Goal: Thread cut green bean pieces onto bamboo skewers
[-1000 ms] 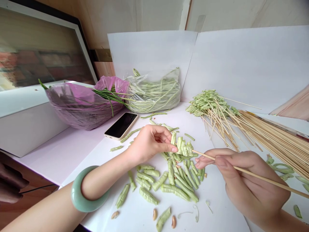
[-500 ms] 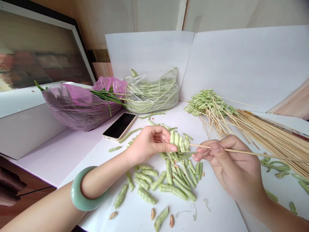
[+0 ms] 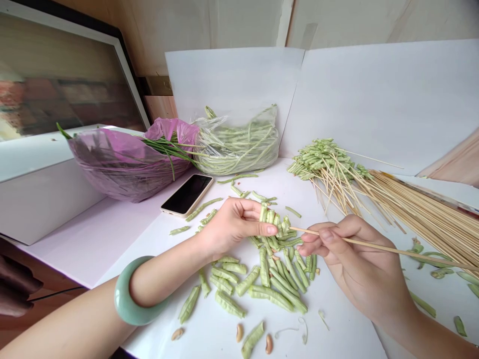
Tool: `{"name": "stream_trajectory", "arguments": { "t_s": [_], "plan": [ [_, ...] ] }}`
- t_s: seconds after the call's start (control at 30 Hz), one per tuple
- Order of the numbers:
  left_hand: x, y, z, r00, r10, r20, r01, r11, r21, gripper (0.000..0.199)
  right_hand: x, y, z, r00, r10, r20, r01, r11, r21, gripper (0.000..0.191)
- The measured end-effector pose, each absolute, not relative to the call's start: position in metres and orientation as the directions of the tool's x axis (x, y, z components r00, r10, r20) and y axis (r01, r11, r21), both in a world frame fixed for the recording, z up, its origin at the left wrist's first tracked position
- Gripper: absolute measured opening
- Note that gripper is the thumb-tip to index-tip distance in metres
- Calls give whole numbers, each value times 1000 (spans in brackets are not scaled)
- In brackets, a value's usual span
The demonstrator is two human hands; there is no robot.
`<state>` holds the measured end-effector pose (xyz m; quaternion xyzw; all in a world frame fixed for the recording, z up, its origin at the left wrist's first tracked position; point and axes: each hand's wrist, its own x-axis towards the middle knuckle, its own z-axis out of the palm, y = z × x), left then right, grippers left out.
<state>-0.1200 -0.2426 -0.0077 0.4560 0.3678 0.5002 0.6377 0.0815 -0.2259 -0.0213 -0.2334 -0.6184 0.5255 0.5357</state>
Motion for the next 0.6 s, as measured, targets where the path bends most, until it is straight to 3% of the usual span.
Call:
{"name": "stream_trajectory", "arguments": {
  "t_s": [0.6],
  "plan": [
    [-115,-245,-15,210,977,24,-320,45,946,26,81,-231,-29,-360,822,441,-319,336,-886,16]
  ]
}}
